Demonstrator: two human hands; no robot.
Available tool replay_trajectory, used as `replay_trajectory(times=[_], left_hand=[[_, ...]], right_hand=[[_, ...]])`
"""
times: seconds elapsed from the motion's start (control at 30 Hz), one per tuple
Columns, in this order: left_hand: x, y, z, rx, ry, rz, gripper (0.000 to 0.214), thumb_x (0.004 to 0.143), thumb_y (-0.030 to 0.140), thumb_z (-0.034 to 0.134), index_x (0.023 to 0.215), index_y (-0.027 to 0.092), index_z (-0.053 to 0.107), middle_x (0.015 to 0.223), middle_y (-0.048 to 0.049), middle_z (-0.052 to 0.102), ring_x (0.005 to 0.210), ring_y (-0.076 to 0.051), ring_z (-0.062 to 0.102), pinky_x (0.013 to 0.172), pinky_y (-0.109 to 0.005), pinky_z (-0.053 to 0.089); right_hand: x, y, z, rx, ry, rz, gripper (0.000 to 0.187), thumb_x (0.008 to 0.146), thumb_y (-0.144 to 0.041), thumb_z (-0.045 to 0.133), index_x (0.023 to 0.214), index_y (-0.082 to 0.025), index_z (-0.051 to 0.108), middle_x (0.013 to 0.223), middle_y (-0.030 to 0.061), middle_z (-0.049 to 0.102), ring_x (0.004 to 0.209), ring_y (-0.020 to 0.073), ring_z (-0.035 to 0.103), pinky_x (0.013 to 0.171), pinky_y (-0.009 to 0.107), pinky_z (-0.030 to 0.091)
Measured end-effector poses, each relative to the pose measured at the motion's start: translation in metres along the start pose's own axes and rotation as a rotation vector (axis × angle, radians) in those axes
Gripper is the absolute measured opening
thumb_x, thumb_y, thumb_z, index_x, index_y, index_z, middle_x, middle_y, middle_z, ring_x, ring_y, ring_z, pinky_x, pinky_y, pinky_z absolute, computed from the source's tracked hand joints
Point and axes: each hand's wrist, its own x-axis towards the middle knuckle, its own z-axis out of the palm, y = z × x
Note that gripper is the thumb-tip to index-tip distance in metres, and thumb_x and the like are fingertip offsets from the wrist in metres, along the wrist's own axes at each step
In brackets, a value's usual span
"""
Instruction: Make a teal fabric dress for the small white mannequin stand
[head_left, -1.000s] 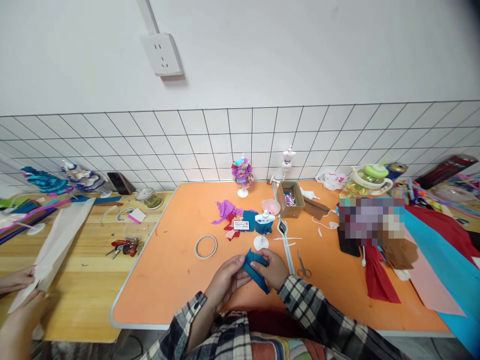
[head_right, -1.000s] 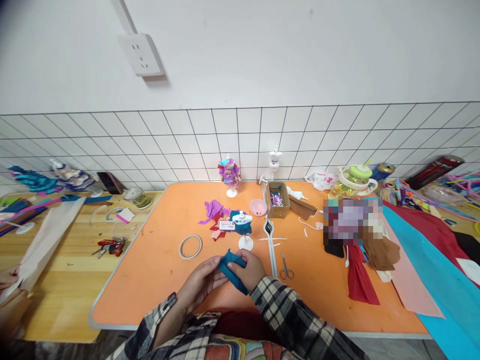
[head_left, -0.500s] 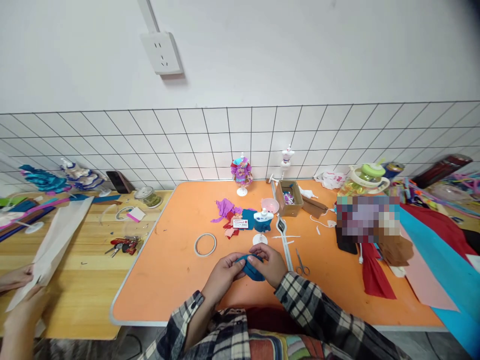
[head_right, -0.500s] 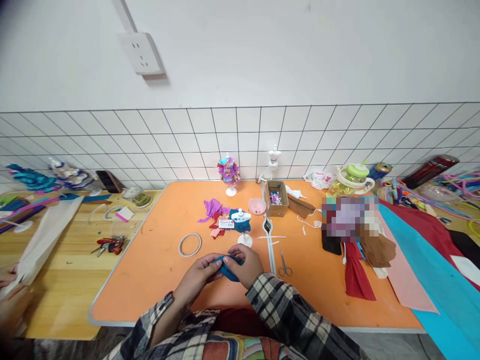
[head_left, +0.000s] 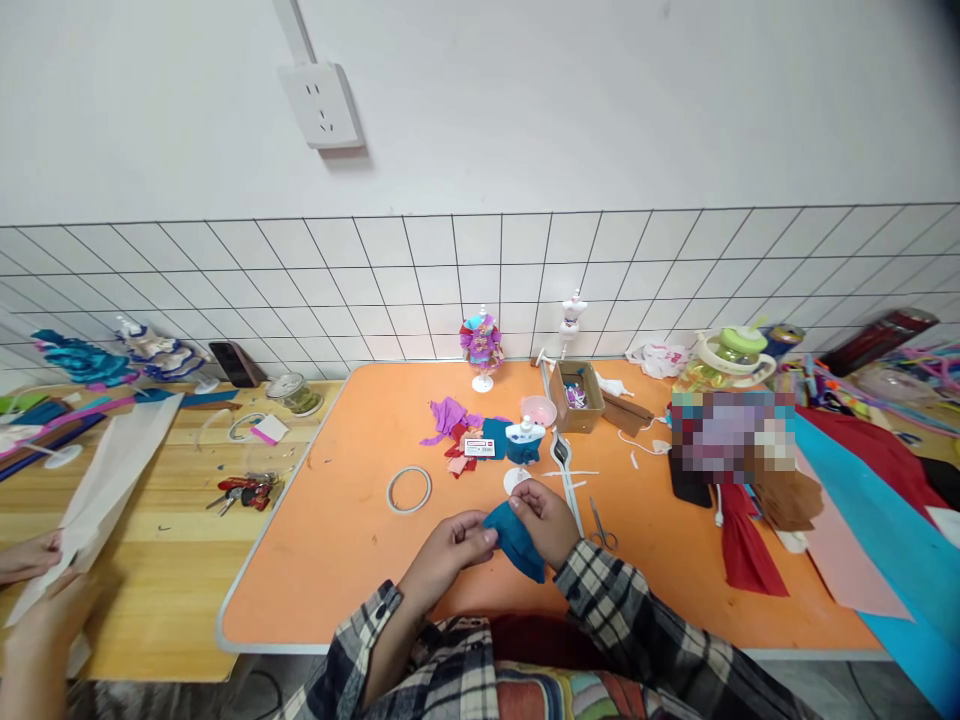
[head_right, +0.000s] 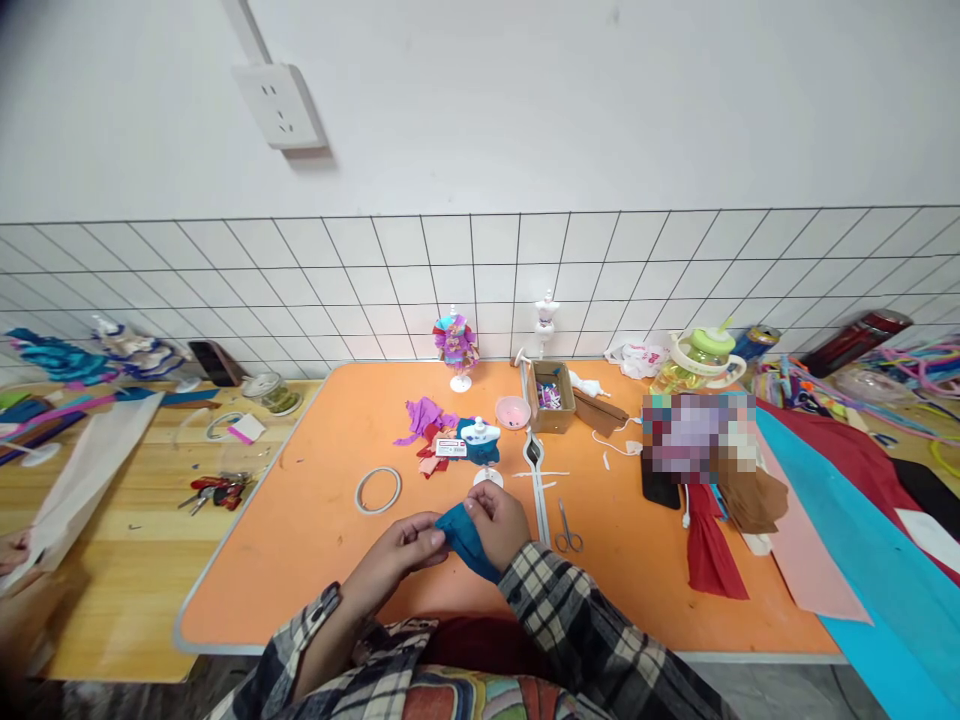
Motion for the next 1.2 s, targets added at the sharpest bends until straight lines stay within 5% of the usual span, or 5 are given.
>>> replay_trajectory(times=[0.13, 0.27, 0.4, 0.8, 1.2], left_hand=[[0.003, 0.0, -0.003, -0.021, 0.152, -0.159, 0.035, 0.067, 0.046, 0.076, 0.077, 0.014, 0.067, 0.071, -0.0046, 0.071, 0.07, -0.018, 0.068, 0.067, -0.025, 0.052], [0.011, -0.006, 0.0, -0.251, 0.305, -0.198, 0.025, 0.07, 0.033, 0.076, 0.08, 0.015, 0.064, 0.072, -0.0045, 0.073, 0.064, -0.016, 0.07, 0.06, -0.022, 0.055], [0.016, -0.009, 0.005, -0.54, 0.368, -0.223, 0.01, 0.077, 0.018, 0.071, 0.08, 0.013, 0.062, 0.069, -0.0058, 0.072, 0.06, -0.016, 0.07, 0.058, -0.022, 0.057], [0.015, 0.002, 0.021, -0.923, 0.383, -0.353, 0.019, 0.093, 0.015, 0.051, 0.076, 0.009, 0.058, 0.056, -0.0024, 0.067, 0.042, -0.007, 0.063, 0.05, -0.014, 0.057], [0.007, 0.01, 0.032, -1.013, 0.4, -0.375, 0.012, 0.092, 0.009, 0.051, 0.086, 0.006, 0.062, 0.067, -0.0061, 0.072, 0.049, -0.01, 0.068, 0.051, -0.015, 0.059]], right_hand=[[-0.003, -0.009, -0.003, -0.064, 0.034, -0.071, 0.018, 0.084, -0.033, 0.05, 0.091, -0.019, 0.059, 0.079, 0.004, 0.063, 0.069, 0.0167, 0.059, 0.064, 0.029, 0.048], [-0.017, -0.018, -0.005, -0.429, 0.234, -0.563, 0.034, 0.082, -0.037, 0.055, 0.111, -0.019, 0.056, 0.105, 0.0103, 0.061, 0.095, 0.0232, 0.056, 0.083, 0.04, 0.044], [-0.027, -0.014, -0.004, -0.785, 0.185, -0.893, 0.025, 0.081, -0.04, 0.061, 0.099, -0.022, 0.061, 0.094, 0.0055, 0.063, 0.09, 0.0216, 0.053, 0.089, 0.042, 0.034], [-0.021, 0.006, -0.009, -0.879, 0.357, -0.875, 0.022, 0.081, -0.034, 0.063, 0.1, -0.024, 0.062, 0.094, 0.0051, 0.064, 0.089, 0.0203, 0.053, 0.088, 0.04, 0.032], [-0.018, 0.012, 0.001, -0.651, 0.265, -0.705, 0.032, 0.077, -0.027, 0.057, 0.108, -0.018, 0.053, 0.107, 0.0114, 0.058, 0.101, 0.0254, 0.053, 0.086, 0.042, 0.039]])
